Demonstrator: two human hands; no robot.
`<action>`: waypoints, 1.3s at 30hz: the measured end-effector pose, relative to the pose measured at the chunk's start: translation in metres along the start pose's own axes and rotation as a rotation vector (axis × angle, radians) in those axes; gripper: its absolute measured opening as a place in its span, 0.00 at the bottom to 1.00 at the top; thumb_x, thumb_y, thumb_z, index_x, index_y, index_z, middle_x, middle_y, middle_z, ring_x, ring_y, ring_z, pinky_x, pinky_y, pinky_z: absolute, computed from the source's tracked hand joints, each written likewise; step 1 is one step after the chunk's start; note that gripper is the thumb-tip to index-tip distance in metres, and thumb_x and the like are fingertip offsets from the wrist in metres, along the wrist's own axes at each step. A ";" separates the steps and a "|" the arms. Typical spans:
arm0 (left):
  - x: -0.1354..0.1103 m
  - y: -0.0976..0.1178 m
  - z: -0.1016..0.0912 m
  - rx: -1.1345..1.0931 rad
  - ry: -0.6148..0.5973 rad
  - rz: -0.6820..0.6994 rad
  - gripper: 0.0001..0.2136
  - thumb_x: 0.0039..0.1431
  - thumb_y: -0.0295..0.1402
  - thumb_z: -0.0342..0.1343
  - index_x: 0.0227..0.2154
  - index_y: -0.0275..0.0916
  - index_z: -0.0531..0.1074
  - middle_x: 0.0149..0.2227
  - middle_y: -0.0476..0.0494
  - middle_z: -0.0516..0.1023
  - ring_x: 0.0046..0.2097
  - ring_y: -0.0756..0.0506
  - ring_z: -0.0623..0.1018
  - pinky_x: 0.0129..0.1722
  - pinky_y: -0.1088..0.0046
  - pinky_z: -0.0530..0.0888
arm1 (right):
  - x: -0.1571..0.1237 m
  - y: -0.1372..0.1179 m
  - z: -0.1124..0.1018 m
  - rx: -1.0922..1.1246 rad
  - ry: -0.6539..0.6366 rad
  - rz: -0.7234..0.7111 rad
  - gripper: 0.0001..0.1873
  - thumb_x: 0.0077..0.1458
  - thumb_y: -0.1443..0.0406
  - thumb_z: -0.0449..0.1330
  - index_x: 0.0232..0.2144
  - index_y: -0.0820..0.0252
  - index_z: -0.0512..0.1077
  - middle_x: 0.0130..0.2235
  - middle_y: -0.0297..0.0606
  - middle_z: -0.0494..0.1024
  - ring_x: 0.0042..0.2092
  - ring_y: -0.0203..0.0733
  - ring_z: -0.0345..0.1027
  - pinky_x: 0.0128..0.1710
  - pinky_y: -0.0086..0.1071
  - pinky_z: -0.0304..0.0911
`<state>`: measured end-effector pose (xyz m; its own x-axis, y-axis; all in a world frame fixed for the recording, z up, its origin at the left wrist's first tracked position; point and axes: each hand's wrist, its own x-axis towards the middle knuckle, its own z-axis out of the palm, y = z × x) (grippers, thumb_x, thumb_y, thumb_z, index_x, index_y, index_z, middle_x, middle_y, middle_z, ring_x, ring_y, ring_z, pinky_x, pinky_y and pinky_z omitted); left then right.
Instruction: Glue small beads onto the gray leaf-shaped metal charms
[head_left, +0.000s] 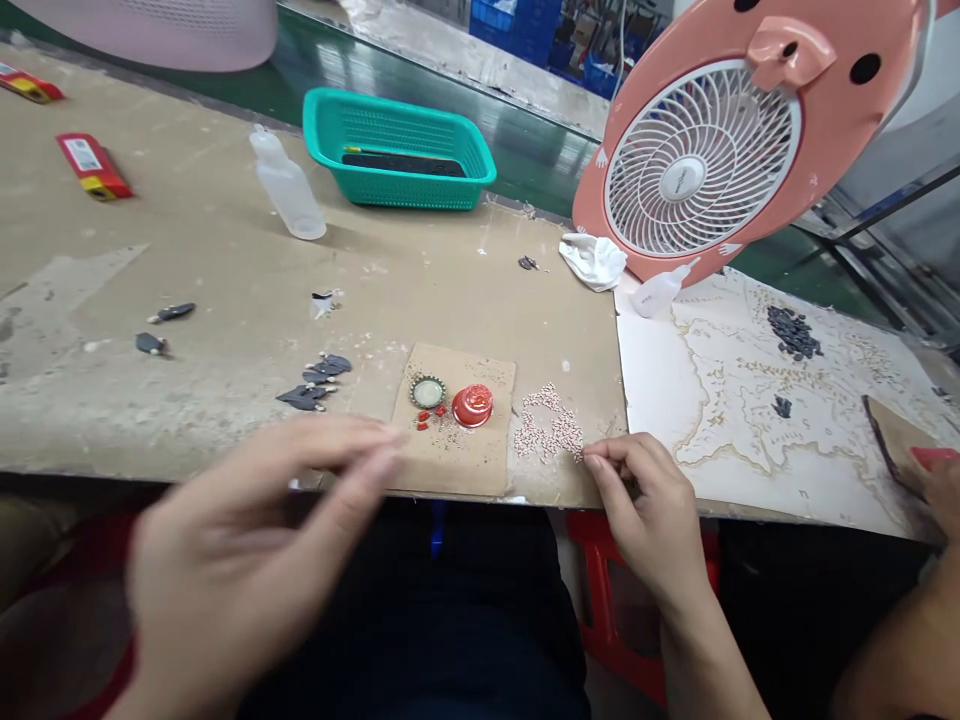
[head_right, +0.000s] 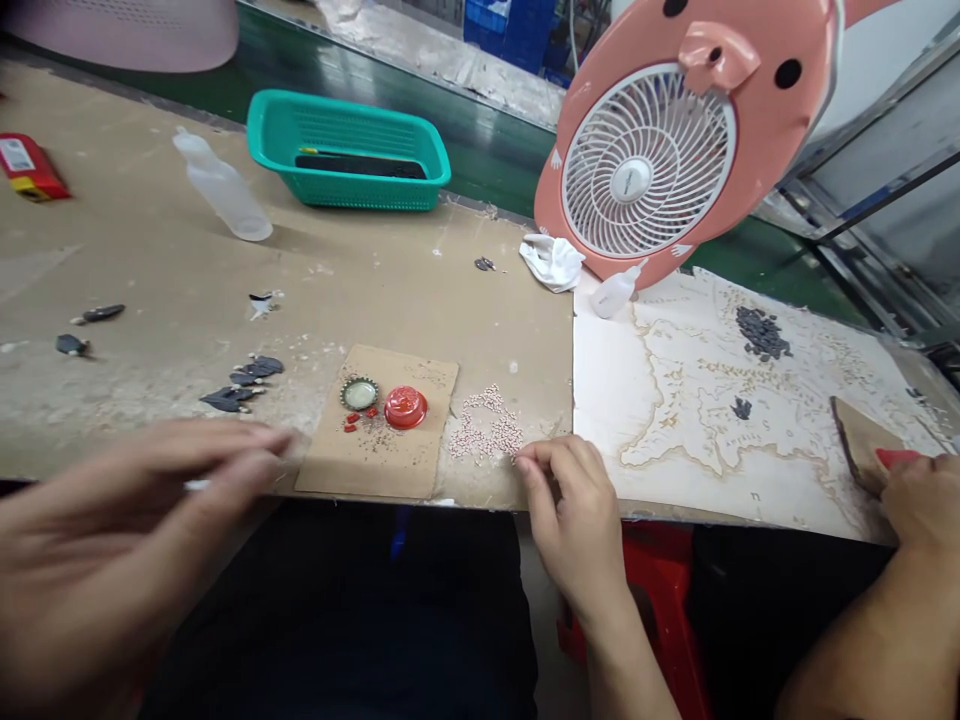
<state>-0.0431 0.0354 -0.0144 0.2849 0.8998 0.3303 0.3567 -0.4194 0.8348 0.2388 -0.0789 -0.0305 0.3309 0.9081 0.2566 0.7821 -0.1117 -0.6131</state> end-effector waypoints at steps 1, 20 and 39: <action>-0.005 0.018 0.017 -0.119 -0.031 -0.023 0.11 0.58 0.26 0.63 0.38 0.52 0.80 0.39 0.58 0.83 0.40 0.47 0.81 0.43 0.67 0.81 | -0.004 -0.009 0.002 0.090 -0.002 0.008 0.06 0.65 0.63 0.56 0.35 0.55 0.72 0.35 0.35 0.72 0.37 0.40 0.67 0.36 0.34 0.64; -0.022 0.043 0.045 -0.665 -0.515 -0.382 0.11 0.66 0.36 0.56 0.28 0.37 0.73 0.27 0.51 0.70 0.30 0.52 0.68 0.31 0.77 0.66 | -0.020 -0.065 0.016 0.538 -0.108 -0.136 0.11 0.59 0.72 0.62 0.41 0.51 0.76 0.33 0.31 0.69 0.34 0.34 0.66 0.29 0.29 0.65; 0.016 -0.039 -0.033 0.761 -0.067 0.200 0.08 0.67 0.34 0.55 0.43 0.42 0.79 0.42 0.44 0.80 0.44 0.40 0.77 0.43 0.64 0.72 | 0.040 -0.076 0.021 0.080 -0.048 -0.230 0.04 0.63 0.65 0.59 0.34 0.53 0.74 0.33 0.34 0.73 0.35 0.39 0.69 0.35 0.32 0.64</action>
<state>-0.0818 0.0698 -0.0271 0.4518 0.7998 0.3951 0.7972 -0.5608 0.2235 0.1811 -0.0255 0.0109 0.1220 0.9241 0.3622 0.7889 0.1311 -0.6004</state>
